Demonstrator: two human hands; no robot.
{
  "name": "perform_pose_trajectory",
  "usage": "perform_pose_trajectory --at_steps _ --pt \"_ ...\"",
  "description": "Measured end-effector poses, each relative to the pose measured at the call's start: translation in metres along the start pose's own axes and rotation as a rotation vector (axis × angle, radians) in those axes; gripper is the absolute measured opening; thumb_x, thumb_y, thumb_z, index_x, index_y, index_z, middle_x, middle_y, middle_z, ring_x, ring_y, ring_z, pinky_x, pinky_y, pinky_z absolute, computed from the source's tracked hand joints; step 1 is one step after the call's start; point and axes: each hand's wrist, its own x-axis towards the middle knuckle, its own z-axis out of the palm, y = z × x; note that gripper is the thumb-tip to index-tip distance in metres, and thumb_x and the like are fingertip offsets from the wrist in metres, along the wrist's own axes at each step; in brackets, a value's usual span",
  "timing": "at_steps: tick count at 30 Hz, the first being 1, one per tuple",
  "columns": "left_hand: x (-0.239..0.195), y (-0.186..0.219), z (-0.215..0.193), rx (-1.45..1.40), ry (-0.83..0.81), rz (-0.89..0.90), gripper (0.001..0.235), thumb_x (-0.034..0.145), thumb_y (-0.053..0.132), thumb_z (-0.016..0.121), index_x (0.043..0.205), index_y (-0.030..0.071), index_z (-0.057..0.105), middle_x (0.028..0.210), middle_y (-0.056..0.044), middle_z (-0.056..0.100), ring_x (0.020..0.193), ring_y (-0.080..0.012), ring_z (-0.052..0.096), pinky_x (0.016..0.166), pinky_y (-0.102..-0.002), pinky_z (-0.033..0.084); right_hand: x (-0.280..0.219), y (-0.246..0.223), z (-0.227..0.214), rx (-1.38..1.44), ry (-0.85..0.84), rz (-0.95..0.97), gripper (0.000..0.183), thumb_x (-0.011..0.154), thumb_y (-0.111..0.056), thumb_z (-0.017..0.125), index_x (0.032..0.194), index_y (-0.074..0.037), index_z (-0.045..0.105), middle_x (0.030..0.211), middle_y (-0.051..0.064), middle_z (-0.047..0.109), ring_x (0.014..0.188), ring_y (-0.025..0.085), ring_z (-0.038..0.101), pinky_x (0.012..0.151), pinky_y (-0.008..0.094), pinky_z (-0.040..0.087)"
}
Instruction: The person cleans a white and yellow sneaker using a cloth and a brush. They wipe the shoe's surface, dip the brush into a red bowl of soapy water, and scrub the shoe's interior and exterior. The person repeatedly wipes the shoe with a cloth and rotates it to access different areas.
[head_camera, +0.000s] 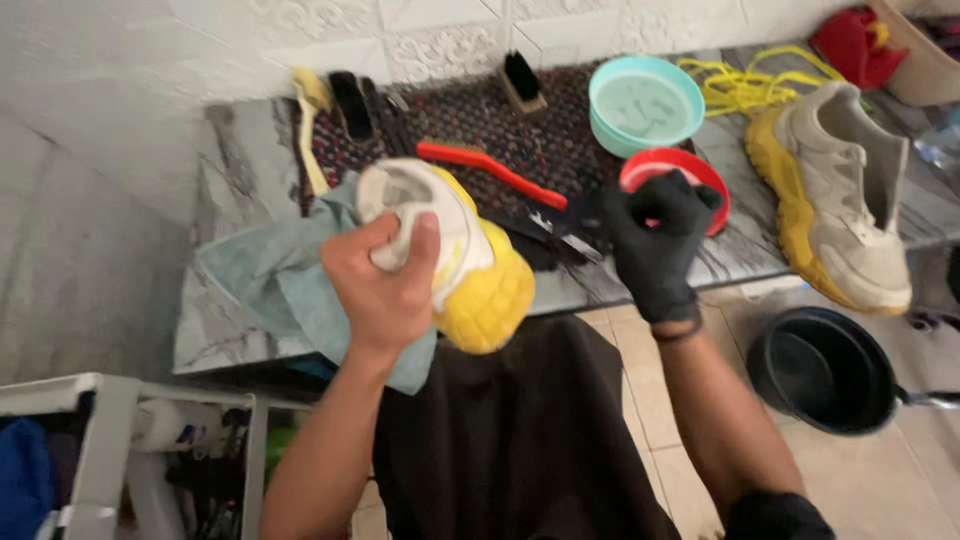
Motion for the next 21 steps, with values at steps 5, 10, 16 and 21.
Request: perform_pose_trajectory --at_steps 5,10,16,21 --pt "-0.008 -0.007 0.002 -0.131 0.033 -0.071 0.054 0.087 0.003 0.071 0.052 0.017 0.031 0.042 0.009 0.026 0.049 0.0009 0.028 0.043 -0.021 0.026 -0.024 -0.046 0.002 0.047 -0.051 0.055 0.050 0.088 -0.022 0.087 0.057 -0.015 0.047 0.059 0.004 0.054 0.065 0.030 0.055 0.102 0.031 0.031" --pt "-0.015 -0.007 -0.008 -0.111 0.059 -0.010 0.055 0.088 0.001 0.070 0.052 0.014 0.030 0.044 0.007 0.019 0.046 -0.0006 0.028 0.042 -0.022 0.025 -0.009 -0.037 -0.004 -0.084 -0.073 0.077 0.039 0.093 -0.012 0.082 0.067 -0.012 0.053 0.066 0.011 0.057 0.069 0.032 0.060 0.095 0.033 0.034" --pt "-0.023 -0.008 -0.009 -0.147 0.055 -0.001 0.056 0.088 0.000 0.070 0.053 0.014 0.029 0.045 0.006 0.021 0.047 -0.0010 0.027 0.042 -0.022 0.025 0.002 -0.022 -0.001 0.082 -0.157 0.081 0.036 0.088 -0.007 0.082 0.062 -0.012 0.058 0.057 0.002 0.057 0.064 0.024 0.054 0.091 0.026 0.040" --pt "-0.026 -0.016 -0.009 -0.089 0.075 0.012 0.053 0.086 0.004 0.071 0.051 0.012 0.032 0.041 0.001 0.023 0.045 -0.0019 0.029 0.041 -0.022 0.027 -0.003 -0.068 0.008 0.124 -0.148 0.061 0.023 0.086 -0.008 0.079 0.068 -0.010 0.063 0.069 0.012 0.064 0.072 0.036 0.062 0.089 0.034 0.047"
